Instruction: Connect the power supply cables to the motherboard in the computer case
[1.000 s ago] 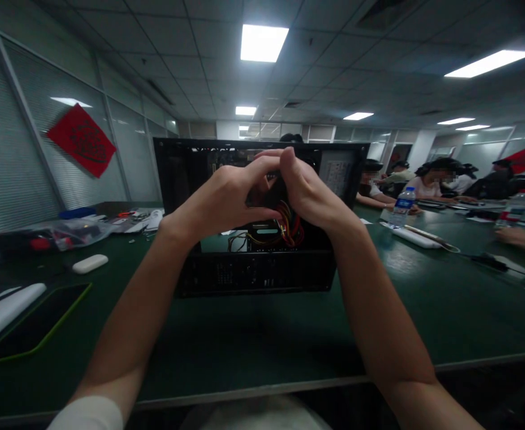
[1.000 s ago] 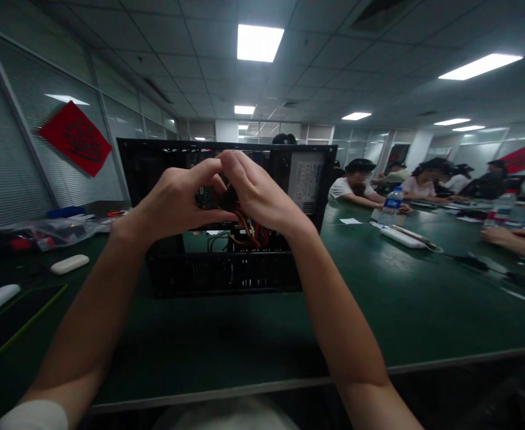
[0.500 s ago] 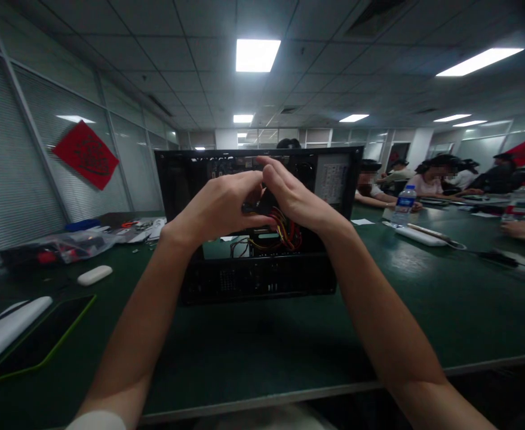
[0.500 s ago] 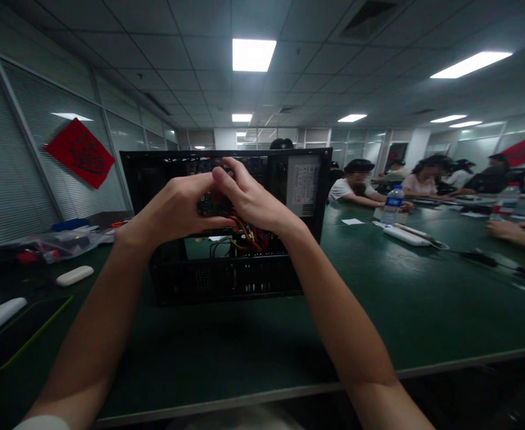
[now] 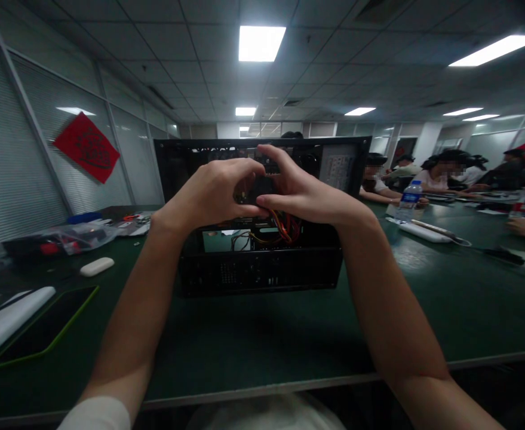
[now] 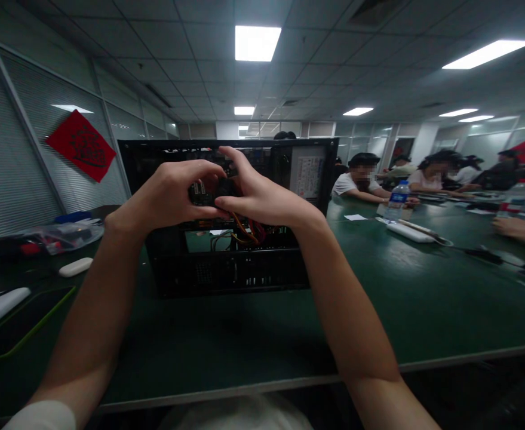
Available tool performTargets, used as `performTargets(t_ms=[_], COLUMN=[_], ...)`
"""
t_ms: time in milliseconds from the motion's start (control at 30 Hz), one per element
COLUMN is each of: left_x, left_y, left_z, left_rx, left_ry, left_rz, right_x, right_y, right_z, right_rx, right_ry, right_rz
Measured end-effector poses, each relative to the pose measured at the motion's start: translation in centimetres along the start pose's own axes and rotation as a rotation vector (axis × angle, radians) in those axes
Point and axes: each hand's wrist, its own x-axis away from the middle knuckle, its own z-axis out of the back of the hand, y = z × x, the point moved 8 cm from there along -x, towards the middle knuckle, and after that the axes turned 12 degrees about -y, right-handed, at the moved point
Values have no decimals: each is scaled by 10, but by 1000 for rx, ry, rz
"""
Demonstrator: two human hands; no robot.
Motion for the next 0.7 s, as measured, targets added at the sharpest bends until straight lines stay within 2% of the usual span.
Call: performTargets(t_ms=[200, 433, 567, 700], left_x=[-4, -7, -7, -7], left_y=[5, 9, 9, 14], left_z=[-7, -15, -17, -17], left_rx=[-25, -15, 22, 34], left_ry=[-7, 0, 5, 19], left_rz=[-35, -80, -107, -132], right_x=[-4, 0, 5, 6], right_y=[-4, -2, -7, -13], right_z=[-4, -5, -6, -7], right_rx=[109, 234, 234, 210], right_ry=[-50, -121, -151, -172], right_rz=[4, -73, -124, -103])
